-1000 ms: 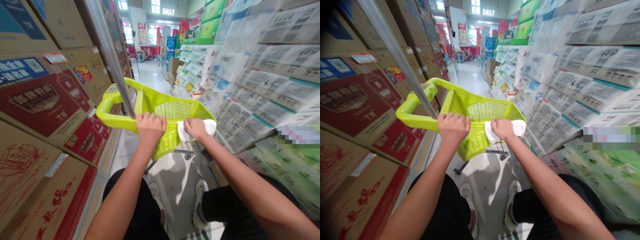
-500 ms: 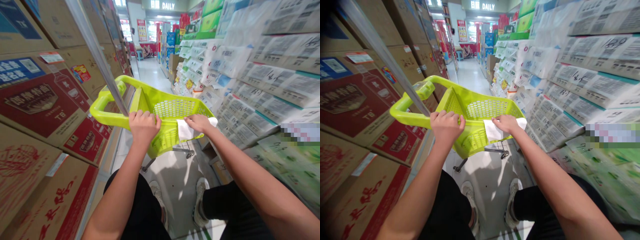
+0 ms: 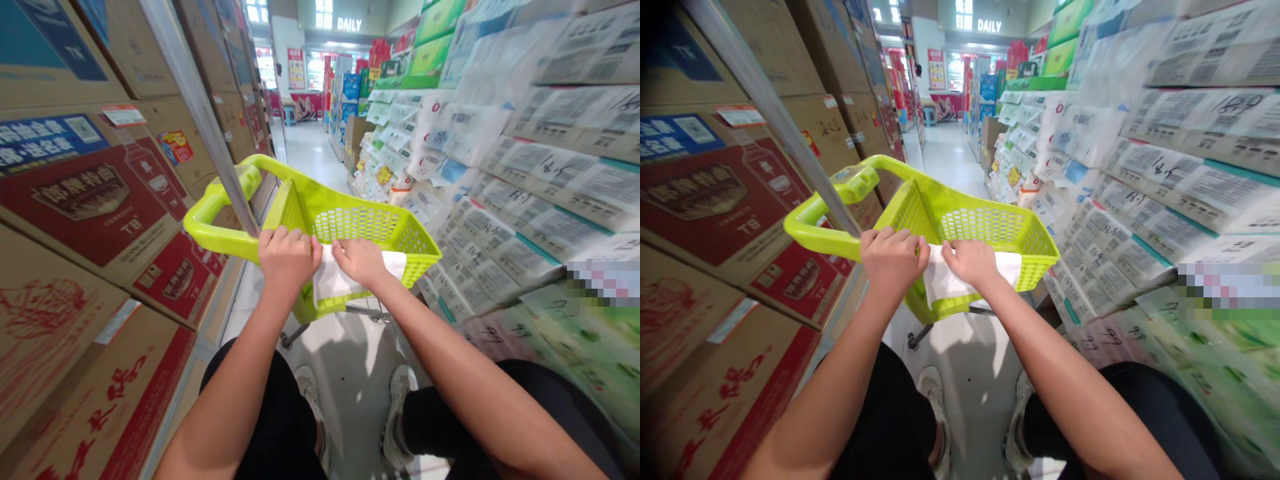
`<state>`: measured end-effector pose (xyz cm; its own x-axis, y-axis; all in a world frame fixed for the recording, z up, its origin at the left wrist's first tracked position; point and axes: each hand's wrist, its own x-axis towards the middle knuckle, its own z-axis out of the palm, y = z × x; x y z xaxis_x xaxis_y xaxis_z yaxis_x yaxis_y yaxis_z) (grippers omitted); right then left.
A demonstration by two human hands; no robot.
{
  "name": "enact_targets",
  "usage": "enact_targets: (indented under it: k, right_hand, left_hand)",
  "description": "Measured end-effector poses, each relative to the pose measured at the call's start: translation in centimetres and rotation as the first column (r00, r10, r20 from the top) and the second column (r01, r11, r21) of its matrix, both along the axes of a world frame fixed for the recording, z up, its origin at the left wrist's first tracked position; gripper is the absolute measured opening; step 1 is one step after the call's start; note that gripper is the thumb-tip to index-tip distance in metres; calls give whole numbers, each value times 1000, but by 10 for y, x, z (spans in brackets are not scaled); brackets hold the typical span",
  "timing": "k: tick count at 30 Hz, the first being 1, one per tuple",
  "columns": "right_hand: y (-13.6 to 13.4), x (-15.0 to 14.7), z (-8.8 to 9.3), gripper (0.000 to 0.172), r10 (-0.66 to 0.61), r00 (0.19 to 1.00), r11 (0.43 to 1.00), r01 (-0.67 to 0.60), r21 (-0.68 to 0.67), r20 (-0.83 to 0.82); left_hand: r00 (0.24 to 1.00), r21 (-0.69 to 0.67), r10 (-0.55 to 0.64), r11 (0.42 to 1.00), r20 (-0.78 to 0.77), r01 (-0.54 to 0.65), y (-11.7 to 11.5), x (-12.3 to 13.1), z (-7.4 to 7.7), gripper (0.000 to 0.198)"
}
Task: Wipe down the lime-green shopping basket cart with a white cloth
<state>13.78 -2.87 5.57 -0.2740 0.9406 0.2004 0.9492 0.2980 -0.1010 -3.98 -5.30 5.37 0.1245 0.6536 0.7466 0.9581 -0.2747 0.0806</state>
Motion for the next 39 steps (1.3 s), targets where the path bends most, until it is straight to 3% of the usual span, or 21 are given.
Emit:
enact_targets:
  k: [5, 8, 10, 12, 16, 19, 22, 28, 31, 33, 35, 37, 39]
  right_hand:
    - [14, 91, -27, 53, -244, 955, 970, 242, 33, 170]
    - [20, 121, -35, 51, -350, 922, 937, 345, 62, 165]
    - [20, 113, -34, 50, -395, 910, 919, 387, 80, 127]
    - [17, 82, -29, 49, -370, 926, 928, 364, 85, 78]
    - [5, -1, -12, 57, -83, 995, 991, 88, 98, -58]
    - [0, -28, -4, 66, 7, 995, 996, 2, 94, -98]
    - [2, -7, -12, 62, 39, 998, 995, -34, 99, -51]
    - [18, 99, -44, 56, -255, 963, 963, 244, 117, 88]
    - [27, 129, -48, 55, -363, 928, 929, 354, 105, 88]
    - [31, 125, -45, 55, -428, 902, 901, 422, 97, 49]
    - [29, 102, -38, 54, -432, 902, 899, 430, 90, 8]
    - [23, 66, -29, 52, -328, 944, 940, 329, 89, -23]
    - [14, 28, -19, 52, -110, 991, 987, 118, 106, -76]
  left_hand:
    - [1000, -5, 24, 1000, 14, -24, 13, -19, -2, 41]
    - [998, -13, 37, 999, 49, -36, 19, -15, -5, 44]
    - [994, -16, 33, 999, 102, -31, 21, -5, -6, 44]
    - [992, -10, 34, 999, 119, -33, 20, 6, -7, 43]
    - [998, 4, 24, 1000, 54, -24, 16, 23, -5, 40]
    - [999, -21, -7, 1000, 54, 8, 14, 19, -5, 42]
    - [1000, -34, 9, 999, 21, -8, 16, 3, -4, 43]
    - [998, -20, 54, 998, -27, -54, 22, -23, -4, 43]
    - [1000, 9, 22, 1000, -1, -22, 23, -19, -6, 37]
    - [1000, 12, 4, 1000, 19, -4, 22, -11, -7, 34]
    - [1000, 16, 0, 1000, 15, 0, 21, -1, -8, 33]
    - [1000, 30, -1, 1000, 0, 1, 20, 9, -7, 30]
    - [1000, 35, -10, 999, -7, 10, 19, 16, -7, 29]
